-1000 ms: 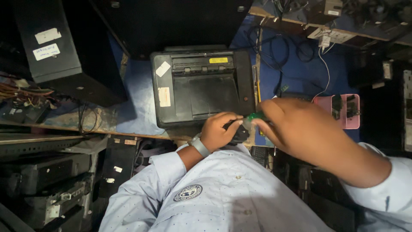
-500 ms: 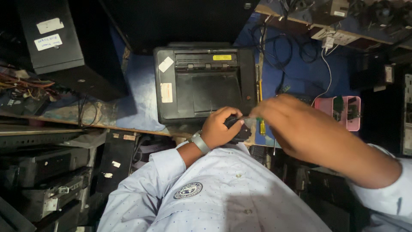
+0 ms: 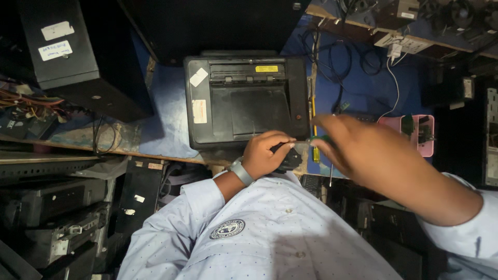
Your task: The person disassembles a printer toner cartridge using a screwdriver, removes the internal drum unit, and then reassembles the cartridge. The person then places the reassembled cartridge into the printer.
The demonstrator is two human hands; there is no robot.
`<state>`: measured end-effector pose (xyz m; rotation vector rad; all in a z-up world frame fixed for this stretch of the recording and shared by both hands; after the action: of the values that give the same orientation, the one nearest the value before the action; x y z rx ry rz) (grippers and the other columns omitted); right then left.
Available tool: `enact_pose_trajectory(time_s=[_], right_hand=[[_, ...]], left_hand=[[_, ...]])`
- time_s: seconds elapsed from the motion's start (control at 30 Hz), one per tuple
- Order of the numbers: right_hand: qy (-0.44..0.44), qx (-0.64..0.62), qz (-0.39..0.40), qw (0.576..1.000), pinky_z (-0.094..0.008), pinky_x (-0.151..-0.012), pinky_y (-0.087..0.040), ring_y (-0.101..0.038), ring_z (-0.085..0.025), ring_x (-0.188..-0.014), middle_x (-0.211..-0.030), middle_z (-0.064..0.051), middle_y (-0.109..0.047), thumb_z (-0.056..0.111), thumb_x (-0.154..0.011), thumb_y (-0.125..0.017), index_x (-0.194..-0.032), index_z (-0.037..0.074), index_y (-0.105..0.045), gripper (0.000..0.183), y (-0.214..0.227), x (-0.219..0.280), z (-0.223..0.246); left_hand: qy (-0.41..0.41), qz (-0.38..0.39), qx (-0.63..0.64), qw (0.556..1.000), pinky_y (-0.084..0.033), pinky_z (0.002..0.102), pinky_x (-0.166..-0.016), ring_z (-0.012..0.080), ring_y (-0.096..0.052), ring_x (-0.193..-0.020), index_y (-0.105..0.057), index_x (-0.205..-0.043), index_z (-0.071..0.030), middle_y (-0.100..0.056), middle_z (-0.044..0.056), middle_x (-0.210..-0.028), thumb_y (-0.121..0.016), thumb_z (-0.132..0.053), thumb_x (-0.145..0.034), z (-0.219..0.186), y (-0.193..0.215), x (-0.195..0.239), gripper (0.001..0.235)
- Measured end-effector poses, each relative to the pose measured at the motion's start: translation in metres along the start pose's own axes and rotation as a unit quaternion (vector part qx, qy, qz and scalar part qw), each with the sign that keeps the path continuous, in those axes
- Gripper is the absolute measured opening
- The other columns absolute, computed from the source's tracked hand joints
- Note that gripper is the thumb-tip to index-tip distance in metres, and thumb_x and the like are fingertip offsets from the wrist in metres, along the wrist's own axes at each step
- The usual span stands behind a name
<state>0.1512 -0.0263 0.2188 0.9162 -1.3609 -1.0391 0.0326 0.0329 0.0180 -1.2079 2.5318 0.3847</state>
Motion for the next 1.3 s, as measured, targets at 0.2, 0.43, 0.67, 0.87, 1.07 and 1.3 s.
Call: enact_pose_trajectory(time_s=[0.2, 0.43, 0.67, 0.87, 1.07, 1.3], right_hand=[[0.192, -0.053, -0.077, 0.977, -0.041, -0.086, -0.053, -0.062, -0.031, -0.112, -0.119, -0.008, -0.071, -0.001, -0.074, -0.061, -0.129, 0.009, -0.062, 0.056, 0.015, 0.006, 0.012], [0.178, 0.004, -0.093, 0.98, -0.043, -0.089, -0.053, -0.062, -0.033, -0.109, -0.121, -0.013, -0.063, 0.013, -0.081, -0.075, -0.129, 0.005, -0.06, 0.051, 0.007, 0.004, 0.016], [0.184, -0.107, -0.132, 0.968, -0.041, -0.088, -0.053, -0.063, -0.035, -0.113, -0.123, -0.016, -0.062, -0.004, -0.072, -0.071, -0.125, 0.005, -0.06, 0.054, 0.017, 0.01, 0.015], [0.189, -0.273, -0.161, 0.929, -0.035, -0.096, -0.056, -0.067, -0.028, -0.114, -0.121, -0.014, -0.062, -0.009, -0.075, -0.072, -0.127, 0.006, -0.058, 0.056, 0.008, 0.011, 0.0], [0.135, -0.5, -0.158, 0.841, -0.032, -0.1, -0.056, -0.067, -0.019, -0.11, -0.116, -0.012, -0.064, -0.02, -0.08, -0.061, -0.126, 0.0, -0.058, 0.05, -0.026, 0.007, -0.023], [0.188, -0.588, -0.252, 0.745, -0.029, -0.087, -0.06, -0.068, -0.014, -0.095, -0.101, -0.009, -0.066, -0.02, -0.083, -0.06, -0.115, 0.002, -0.062, 0.038, -0.03, 0.022, -0.051]], left_hand=[[0.044, -0.019, -0.036, 0.998, -0.059, 0.037, -0.077, 0.0303, -0.075, -0.09, -0.069, -0.101, -0.004, -0.074, 0.013, -0.098, -0.076, -0.02, -0.085, 0.006, 0.001, 0.001, 0.024], [0.057, -0.021, -0.072, 0.996, -0.058, 0.038, -0.072, 0.0311, -0.074, -0.083, -0.069, -0.093, -0.009, -0.073, 0.01, -0.092, -0.072, -0.016, -0.084, 0.002, 0.003, 0.002, 0.012], [0.058, -0.021, -0.052, 0.997, -0.058, 0.036, -0.072, 0.029, -0.074, -0.082, -0.07, -0.093, -0.009, -0.072, 0.009, -0.092, -0.069, -0.013, -0.085, -0.001, 0.004, 0.0, 0.01], [0.069, -0.014, -0.045, 0.996, -0.058, 0.035, -0.072, 0.0284, -0.074, -0.083, -0.07, -0.097, -0.008, -0.072, 0.009, -0.094, -0.069, -0.014, -0.085, -0.001, 0.004, 0.0, 0.013], [0.078, -0.015, -0.042, 0.996, -0.058, 0.035, -0.072, 0.0279, -0.074, -0.084, -0.07, -0.096, -0.008, -0.072, 0.008, -0.094, -0.069, -0.015, -0.086, 0.0, 0.003, 0.0, 0.011], [0.07, -0.011, -0.021, 0.997, -0.057, 0.035, -0.076, 0.0284, -0.074, -0.088, -0.067, -0.097, -0.007, -0.072, 0.009, -0.096, -0.069, -0.013, -0.09, 0.002, 0.003, 0.001, 0.009]])
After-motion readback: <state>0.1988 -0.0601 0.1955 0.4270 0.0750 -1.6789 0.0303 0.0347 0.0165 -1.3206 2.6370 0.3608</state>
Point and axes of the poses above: each hand's wrist, its own x-axis away from the middle knuckle, its own y-axis out of the back of the hand, z = x × y, the point moved 5 cm from there along -x, towards the middle knuckle
